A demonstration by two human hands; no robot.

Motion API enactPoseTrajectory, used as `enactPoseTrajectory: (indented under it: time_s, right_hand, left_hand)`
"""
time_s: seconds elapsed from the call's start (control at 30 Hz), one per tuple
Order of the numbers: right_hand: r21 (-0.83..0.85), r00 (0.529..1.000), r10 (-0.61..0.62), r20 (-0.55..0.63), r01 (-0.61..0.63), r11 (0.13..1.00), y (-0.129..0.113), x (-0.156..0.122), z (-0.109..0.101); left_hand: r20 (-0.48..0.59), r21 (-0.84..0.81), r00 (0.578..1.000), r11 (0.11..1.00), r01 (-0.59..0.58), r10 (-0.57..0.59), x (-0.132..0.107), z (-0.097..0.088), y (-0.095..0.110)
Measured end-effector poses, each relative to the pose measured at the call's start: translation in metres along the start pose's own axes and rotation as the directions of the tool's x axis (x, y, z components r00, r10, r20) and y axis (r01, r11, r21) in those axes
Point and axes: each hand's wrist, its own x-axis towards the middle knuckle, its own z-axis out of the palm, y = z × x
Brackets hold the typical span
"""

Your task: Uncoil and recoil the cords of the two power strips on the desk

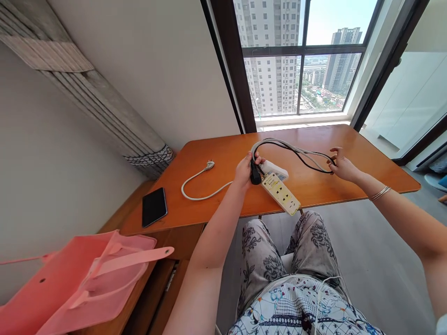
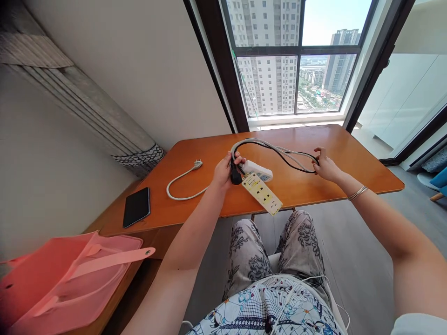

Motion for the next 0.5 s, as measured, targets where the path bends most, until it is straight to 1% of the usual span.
enactPoseTrajectory:
  time_s: [0.03,0.07,0.1,0.13,0.17,0.23,0.3,0.33,0.37,0.4,0.47,0.5]
  right_hand:
    - [-0.071,0.992,-0.104,-0.067,0.099,0.993,0.002,-0.004,0.006]
    - [-0.144,0.974,-0.198,-0.111,0.182,0.973,0.005,-0.008,0.01]
    - [-0.209,0.954,-0.273,-0.128,0.243,0.947,0.008,-0.011,0.013]
    - [-0.262,0.937,-0.331,-0.113,0.294,0.919,0.011,-0.014,0.014]
    - [-0.302,0.923,-0.379,-0.067,0.343,0.889,0.013,-0.016,0.014]
    - [-0.357,0.889,-0.454,0.061,0.444,0.822,0.019,-0.02,0.013]
    - [-0.38,0.829,-0.534,0.169,0.554,0.741,0.023,-0.023,0.013]
    - [-0.389,0.796,-0.574,0.193,0.599,0.7,0.026,-0.025,0.014]
    - [-0.405,0.772,-0.608,0.185,0.624,0.668,0.028,-0.026,0.015]
    - [-0.43,0.756,-0.639,0.146,0.63,0.647,0.029,-0.027,0.015]
    - [-0.48,0.721,-0.693,0.022,0.615,0.625,0.029,-0.028,0.016]
    - [-0.493,0.692,-0.721,-0.038,0.614,0.616,0.028,-0.028,0.016]
  left_hand:
    - [-0.017,-0.016,1.0,1.0,0.005,-0.005,0.0,-0.001,0.001]
    - [-0.03,-0.034,1.0,0.999,0.007,-0.008,0.0,-0.001,0.003]
    - [-0.04,-0.055,0.999,0.998,0.006,-0.008,0.0,-0.001,0.004]
    - [-0.045,-0.078,0.999,0.997,0.005,-0.009,-0.001,-0.001,0.006]
    - [-0.047,-0.103,0.999,0.995,0.006,-0.011,-0.001,0.0,0.008]
    - [-0.051,-0.152,0.998,0.988,0.015,-0.023,-0.002,0.001,0.011]
    - [-0.068,-0.2,0.997,0.98,0.018,-0.033,-0.003,0.004,0.015]
    - [-0.083,-0.224,0.996,0.975,0.013,-0.032,-0.003,0.005,0.017]
    - [-0.102,-0.247,0.994,0.969,0.002,-0.028,-0.003,0.005,0.019]
    - [-0.119,-0.266,0.993,0.964,-0.008,-0.025,-0.003,0.006,0.02]
    - [-0.143,-0.29,0.989,0.957,-0.024,-0.019,-0.002,0.006,0.022]
    - [-0.15,-0.294,0.989,0.955,-0.03,-0.015,-0.002,0.006,0.022]
